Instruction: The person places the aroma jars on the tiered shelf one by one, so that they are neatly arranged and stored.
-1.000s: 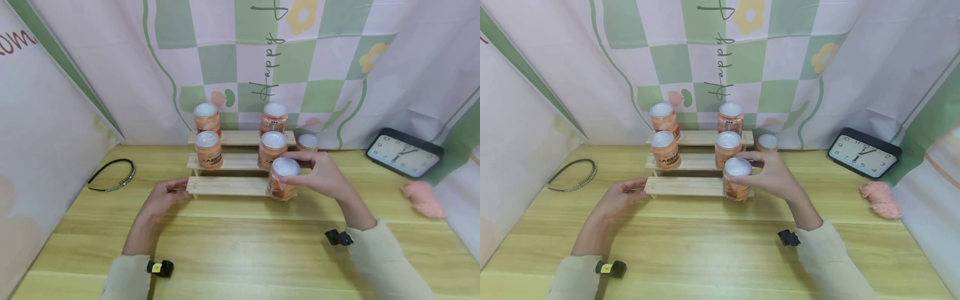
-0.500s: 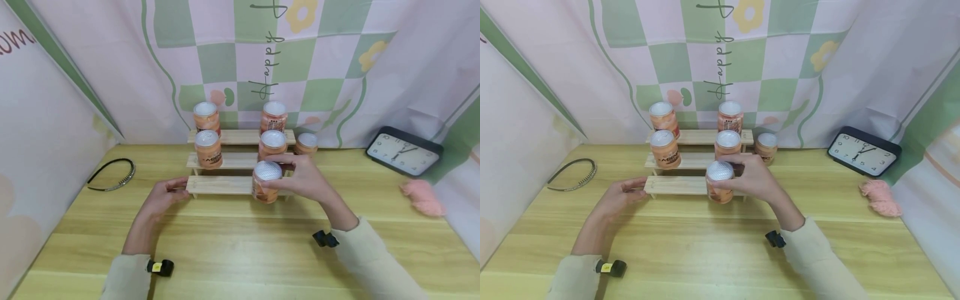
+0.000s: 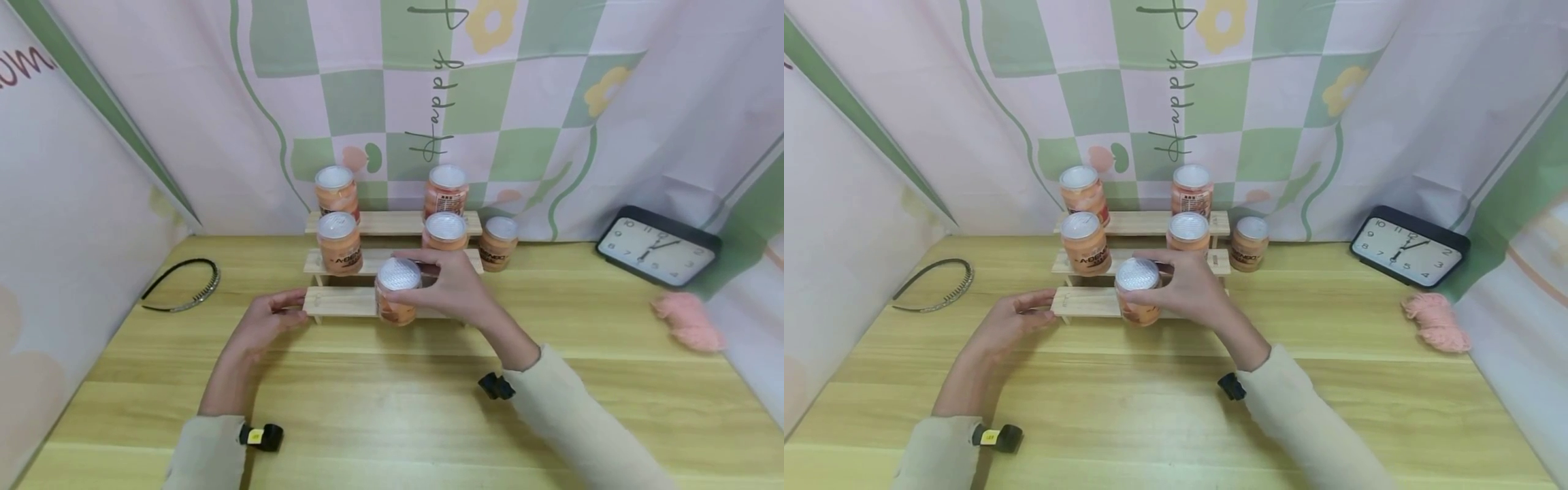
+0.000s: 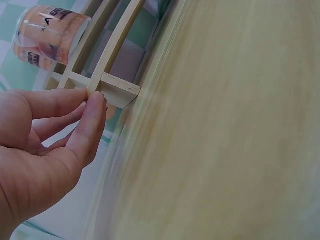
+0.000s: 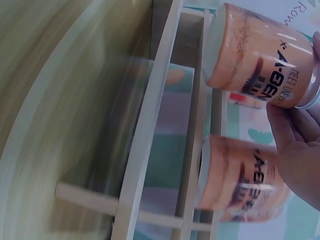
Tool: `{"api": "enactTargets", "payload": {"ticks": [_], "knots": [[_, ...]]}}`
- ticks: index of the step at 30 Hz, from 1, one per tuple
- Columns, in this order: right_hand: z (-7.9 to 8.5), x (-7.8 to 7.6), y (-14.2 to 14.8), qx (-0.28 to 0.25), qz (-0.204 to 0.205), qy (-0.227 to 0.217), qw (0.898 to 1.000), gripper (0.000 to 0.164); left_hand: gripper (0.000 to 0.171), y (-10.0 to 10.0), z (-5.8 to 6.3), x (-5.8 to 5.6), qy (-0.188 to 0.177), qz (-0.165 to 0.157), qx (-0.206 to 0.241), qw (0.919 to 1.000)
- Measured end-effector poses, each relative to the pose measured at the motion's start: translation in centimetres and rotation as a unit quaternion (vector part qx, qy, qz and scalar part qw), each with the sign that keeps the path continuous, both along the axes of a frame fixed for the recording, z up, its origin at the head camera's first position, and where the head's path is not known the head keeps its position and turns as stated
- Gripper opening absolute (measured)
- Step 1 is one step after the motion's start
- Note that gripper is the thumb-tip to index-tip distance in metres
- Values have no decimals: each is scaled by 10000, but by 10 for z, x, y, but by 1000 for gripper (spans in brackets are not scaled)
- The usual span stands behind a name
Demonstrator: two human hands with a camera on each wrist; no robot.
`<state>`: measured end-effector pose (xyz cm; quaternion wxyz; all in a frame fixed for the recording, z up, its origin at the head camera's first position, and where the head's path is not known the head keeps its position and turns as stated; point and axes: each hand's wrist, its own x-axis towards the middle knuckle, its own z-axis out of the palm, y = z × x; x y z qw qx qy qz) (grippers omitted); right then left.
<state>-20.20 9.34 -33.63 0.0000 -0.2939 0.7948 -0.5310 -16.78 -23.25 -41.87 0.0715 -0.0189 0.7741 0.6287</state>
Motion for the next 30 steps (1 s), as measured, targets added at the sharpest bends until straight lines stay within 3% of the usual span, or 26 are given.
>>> {"api": "enactTargets", "payload": {"ticks": [11, 21, 30], "knots": [[-7, -1, -30, -255, -149, 351, 9989, 51, 51, -1, -2, -2, -5, -28, 65, 10000], [-12, 0, -50, 250, -445, 917, 9945, 56, 52, -2, -3, -2, 42, -92, 95, 9999], [-20, -2, -71, 231, -461, 1442, 9882, 55, 52, -3, -2, -1, -3, -97, 63, 9999]]}}
